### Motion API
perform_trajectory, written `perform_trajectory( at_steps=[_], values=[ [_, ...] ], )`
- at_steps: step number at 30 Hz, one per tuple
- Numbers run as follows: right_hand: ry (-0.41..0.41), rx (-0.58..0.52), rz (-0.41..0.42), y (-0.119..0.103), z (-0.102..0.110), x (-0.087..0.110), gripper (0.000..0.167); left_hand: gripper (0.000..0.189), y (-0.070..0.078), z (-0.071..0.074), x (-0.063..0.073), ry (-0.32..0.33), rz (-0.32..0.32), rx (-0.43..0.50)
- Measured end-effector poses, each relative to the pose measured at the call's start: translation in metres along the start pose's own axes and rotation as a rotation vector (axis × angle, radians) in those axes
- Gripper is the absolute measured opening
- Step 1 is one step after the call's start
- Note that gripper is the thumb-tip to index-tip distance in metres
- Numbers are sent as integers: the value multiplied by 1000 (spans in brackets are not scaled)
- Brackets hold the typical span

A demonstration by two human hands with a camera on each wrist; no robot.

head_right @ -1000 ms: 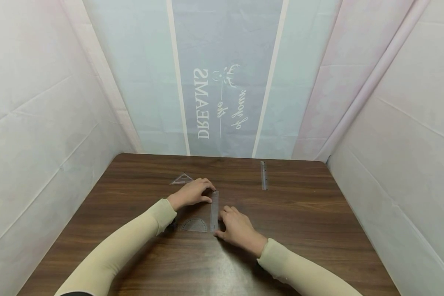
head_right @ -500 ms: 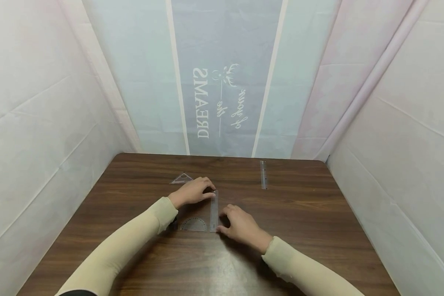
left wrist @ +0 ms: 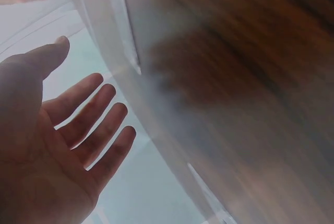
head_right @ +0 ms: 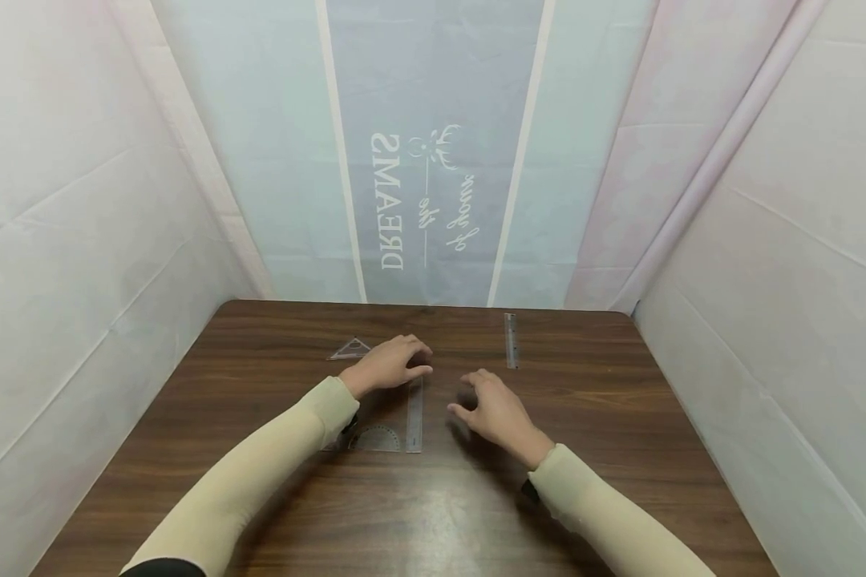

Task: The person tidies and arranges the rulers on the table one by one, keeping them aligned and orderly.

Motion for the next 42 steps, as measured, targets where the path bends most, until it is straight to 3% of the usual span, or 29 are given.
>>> perform_trajectory(
  at_steps=[8,22,31,42],
  values=[
    [91,1,-69,46,18,-9,63,53,12,2,-15,-15,3,28],
    [114,11,-166,104,31,-17,67,61,29,-3,-44,-13,25,87],
    [112,23,-222,125,26,-25,47,64,30,-6,-59,-46,35,155],
    [80,15,-318,132,21,-34,43,65,26,-22,-77,-54,60,175]
  ],
)
Point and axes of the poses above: each hand's wrist, its own x-axis away from the middle knuckle, its own z-axis out of the back of the hand, y = z × x, the point moved 7 cm from there along -x, towards the middle knuckle, and after that the axes turned 11 degrees about z, right-handed, at the moved point
